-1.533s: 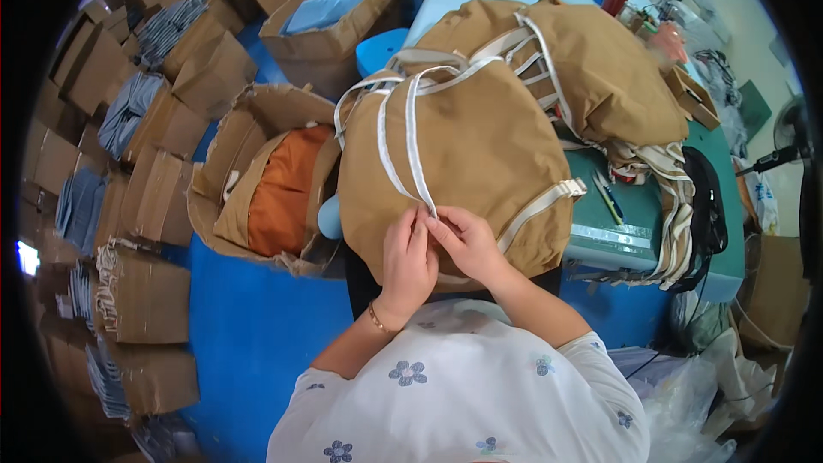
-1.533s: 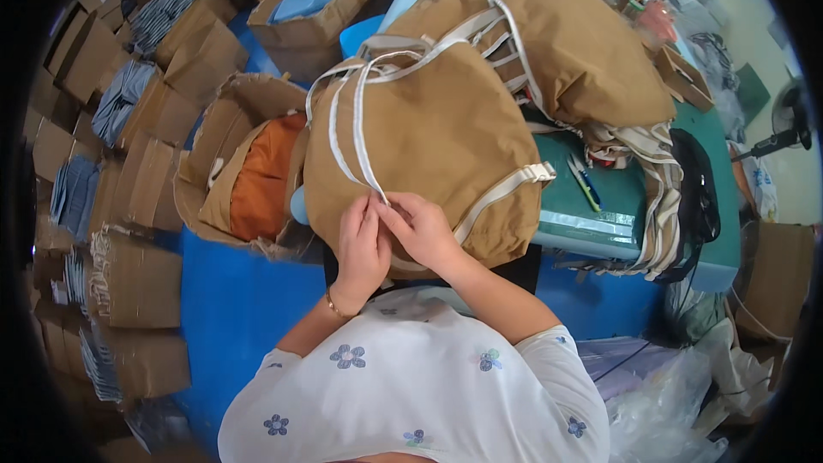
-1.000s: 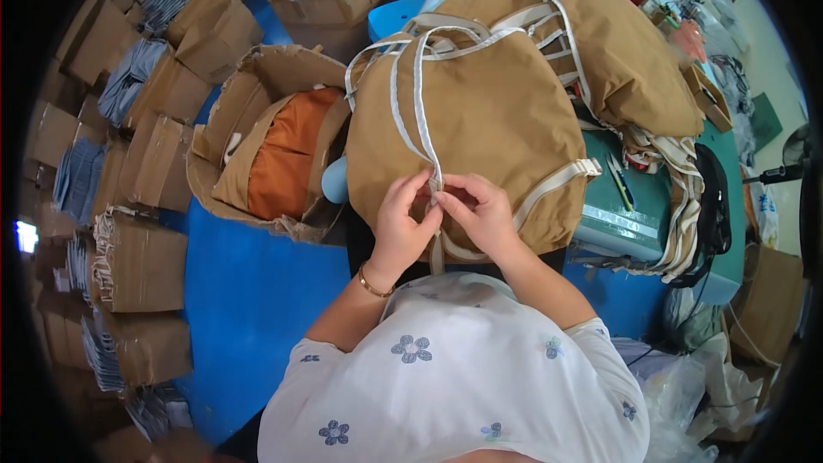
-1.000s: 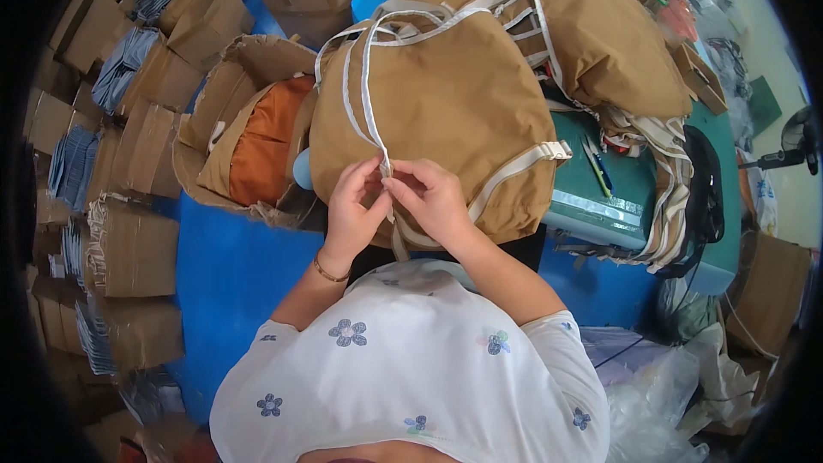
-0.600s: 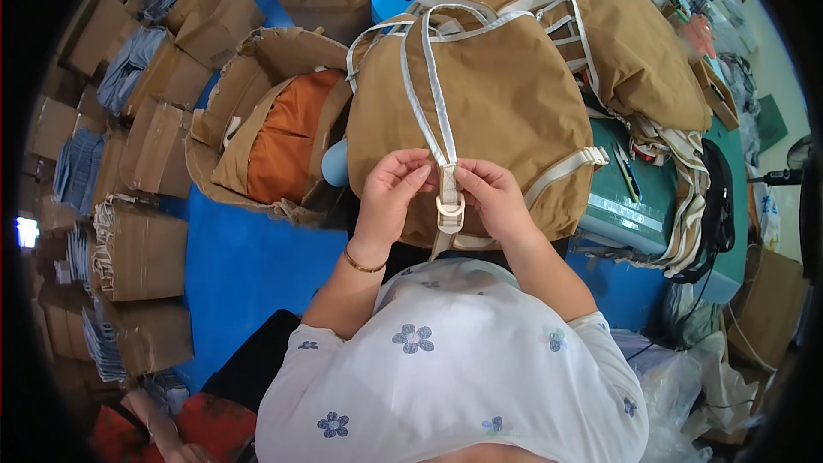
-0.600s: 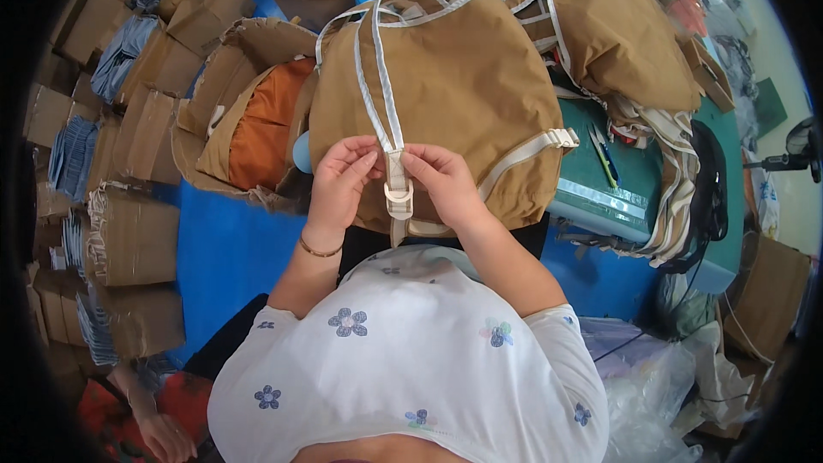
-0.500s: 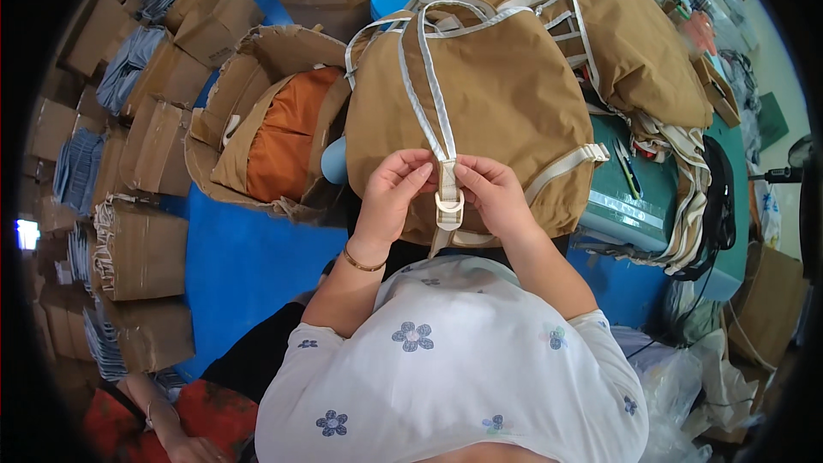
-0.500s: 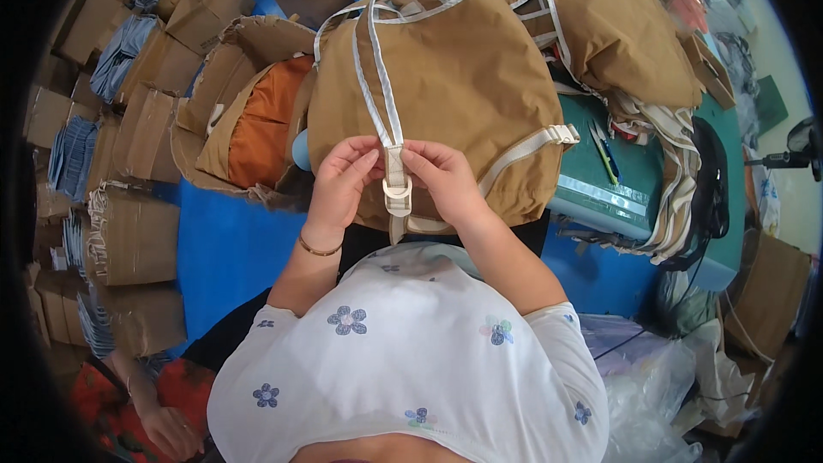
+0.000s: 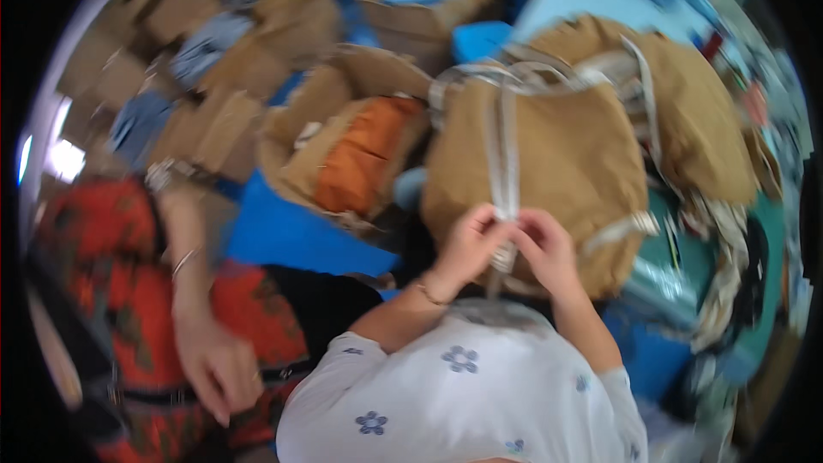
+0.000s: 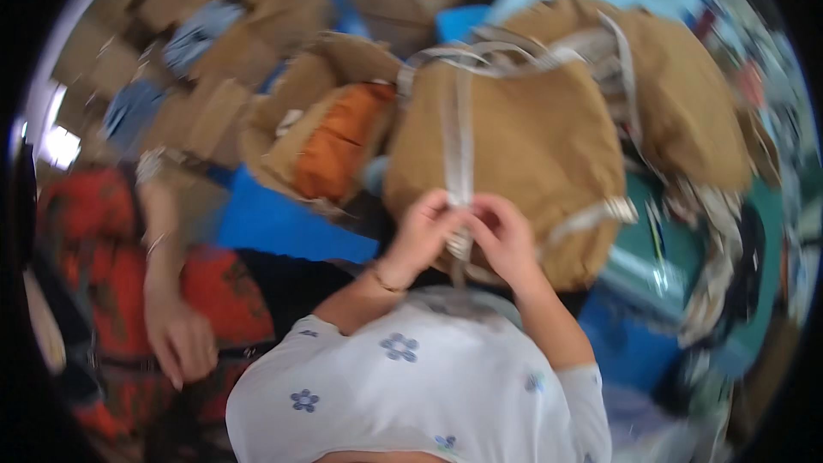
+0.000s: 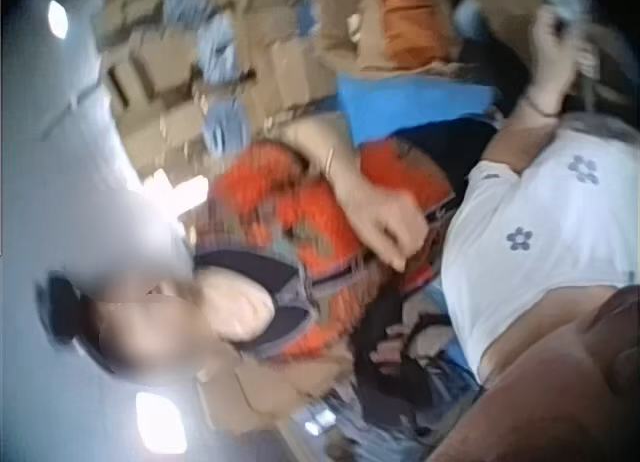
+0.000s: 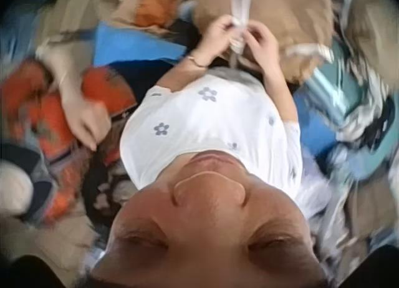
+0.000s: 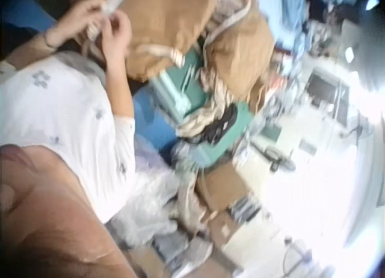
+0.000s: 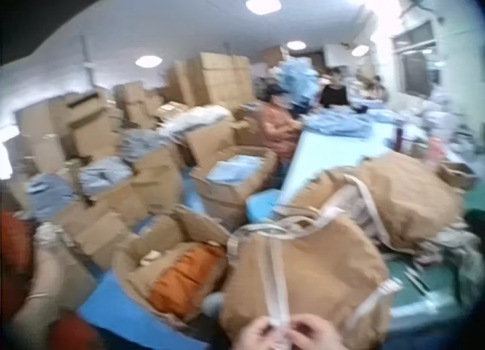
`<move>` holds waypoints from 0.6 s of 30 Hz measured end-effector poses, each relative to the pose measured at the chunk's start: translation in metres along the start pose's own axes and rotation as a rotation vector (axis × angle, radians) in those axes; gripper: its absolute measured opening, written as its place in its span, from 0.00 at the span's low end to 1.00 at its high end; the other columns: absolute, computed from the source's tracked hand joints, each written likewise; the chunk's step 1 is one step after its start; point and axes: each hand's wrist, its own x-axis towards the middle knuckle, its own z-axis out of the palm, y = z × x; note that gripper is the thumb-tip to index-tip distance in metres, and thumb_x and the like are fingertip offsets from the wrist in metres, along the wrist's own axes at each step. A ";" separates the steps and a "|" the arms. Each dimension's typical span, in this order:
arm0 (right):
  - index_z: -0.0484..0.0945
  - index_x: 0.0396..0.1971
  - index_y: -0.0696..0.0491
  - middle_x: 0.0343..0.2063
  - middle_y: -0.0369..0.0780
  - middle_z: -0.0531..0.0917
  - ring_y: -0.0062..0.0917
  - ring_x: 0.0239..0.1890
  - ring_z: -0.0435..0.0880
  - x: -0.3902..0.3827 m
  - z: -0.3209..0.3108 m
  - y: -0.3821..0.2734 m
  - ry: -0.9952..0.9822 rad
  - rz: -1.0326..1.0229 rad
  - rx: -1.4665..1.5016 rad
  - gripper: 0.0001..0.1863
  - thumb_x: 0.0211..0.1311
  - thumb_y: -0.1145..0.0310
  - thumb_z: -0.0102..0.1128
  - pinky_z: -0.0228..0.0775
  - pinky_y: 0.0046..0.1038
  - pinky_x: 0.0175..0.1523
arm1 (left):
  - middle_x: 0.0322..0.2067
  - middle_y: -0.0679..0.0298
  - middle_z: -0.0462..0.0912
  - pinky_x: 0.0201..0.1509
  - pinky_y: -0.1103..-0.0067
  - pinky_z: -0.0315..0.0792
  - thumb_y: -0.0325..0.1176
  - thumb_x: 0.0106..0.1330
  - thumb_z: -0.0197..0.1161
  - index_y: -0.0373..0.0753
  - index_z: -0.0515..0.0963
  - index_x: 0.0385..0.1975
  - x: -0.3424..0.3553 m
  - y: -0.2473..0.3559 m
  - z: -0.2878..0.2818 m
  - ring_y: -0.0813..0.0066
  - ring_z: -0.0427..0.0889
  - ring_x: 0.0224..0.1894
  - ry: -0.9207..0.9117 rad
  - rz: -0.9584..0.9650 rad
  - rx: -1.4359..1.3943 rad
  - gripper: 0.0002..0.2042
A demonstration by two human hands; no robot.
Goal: Trimming loose threads and inspecting straps on manufactured bags at a finishing station.
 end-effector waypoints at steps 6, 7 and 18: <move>0.79 0.35 0.55 0.28 0.43 0.78 0.31 0.28 0.80 0.027 -0.043 -0.051 0.265 -0.390 -0.758 0.08 0.54 0.78 0.60 0.74 0.28 0.33 | 0.35 0.63 0.77 0.38 0.83 0.75 0.31 0.72 0.48 0.37 0.65 0.41 0.036 0.015 -0.008 0.79 0.80 0.33 -0.003 0.087 -0.255 0.05; 0.79 0.35 0.55 0.28 0.43 0.78 0.33 0.29 0.80 0.032 -0.050 -0.046 0.250 -0.348 -0.859 0.07 0.55 0.77 0.60 0.73 0.29 0.34 | 0.35 0.63 0.77 0.38 0.83 0.75 0.31 0.72 0.48 0.37 0.65 0.41 0.042 0.017 -0.010 0.79 0.80 0.33 0.003 0.111 -0.243 0.05; 0.79 0.35 0.56 0.29 0.43 0.78 0.37 0.32 0.79 0.022 -0.075 -0.004 0.180 -0.376 -0.918 0.08 0.53 0.75 0.60 0.72 0.33 0.38 | 0.31 0.62 0.79 0.33 0.84 0.74 0.29 0.69 0.53 0.36 0.66 0.38 0.059 -0.044 -0.018 0.79 0.80 0.30 -0.023 0.020 -0.081 0.06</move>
